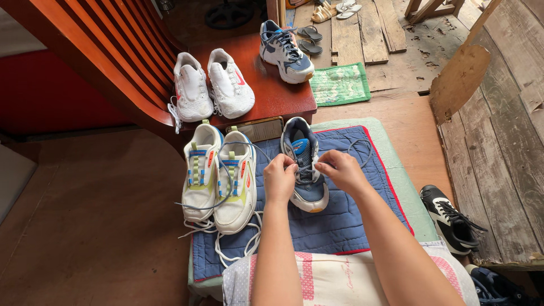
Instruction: The person removes a shoelace from a blue and white sneaker and then re-laces the same shoe by threading the lace through the eyelets and tying it. Other shoes remain nearby on a bench and floor.
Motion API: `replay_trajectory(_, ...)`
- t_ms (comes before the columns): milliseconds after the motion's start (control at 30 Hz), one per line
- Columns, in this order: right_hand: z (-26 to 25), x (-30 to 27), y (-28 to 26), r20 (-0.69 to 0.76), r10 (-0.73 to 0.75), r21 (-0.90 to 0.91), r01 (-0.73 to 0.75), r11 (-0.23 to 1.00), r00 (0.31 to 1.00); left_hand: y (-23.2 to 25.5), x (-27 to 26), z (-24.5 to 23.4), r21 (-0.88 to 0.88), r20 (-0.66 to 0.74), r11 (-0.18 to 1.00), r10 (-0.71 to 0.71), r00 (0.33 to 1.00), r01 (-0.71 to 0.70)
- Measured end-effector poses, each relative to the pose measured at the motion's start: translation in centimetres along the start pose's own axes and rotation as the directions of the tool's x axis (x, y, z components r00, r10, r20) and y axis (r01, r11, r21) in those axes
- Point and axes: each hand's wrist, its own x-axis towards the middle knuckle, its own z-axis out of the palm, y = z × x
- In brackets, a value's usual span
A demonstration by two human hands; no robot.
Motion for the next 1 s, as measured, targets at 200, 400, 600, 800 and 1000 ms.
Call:
replay_trajectory(200,1.2,0.0,0.5,-0.046,0.174,-0.05,-0.177,0.983,0.984,0.2,-0.2,0.2,-0.022,-0.035,0.999,-0.027,0.999,0.026)
replay_trajectory(400,1.6,0.1,0.8,-0.079,0.15,0.055,-0.146,0.988,0.986,0.7,0.1,-0.5,-0.041,-0.024,0.996,-0.074,0.997,0.073)
replay_trajectory(600,-0.1,-0.1,-0.8,0.017,0.14,0.187,-0.141,0.972,0.99,2.3,0.5,-2.2,0.256,-0.248,0.946,0.261,0.933,-0.197)
replay_trajectory(800,-0.7,-1.3,-3.4,0.158,0.102,-0.025,-0.099,0.995,0.982,3.1,5.9,0.9,0.491,0.173,0.811,0.267,0.948,-0.318)
replay_trajectory(1000,-0.8,-1.1,-3.3,0.155,0.059,-0.054,-0.051,0.997,0.986,3.8,8.8,3.2,0.529,0.425,0.732,0.21,0.88,-0.43)
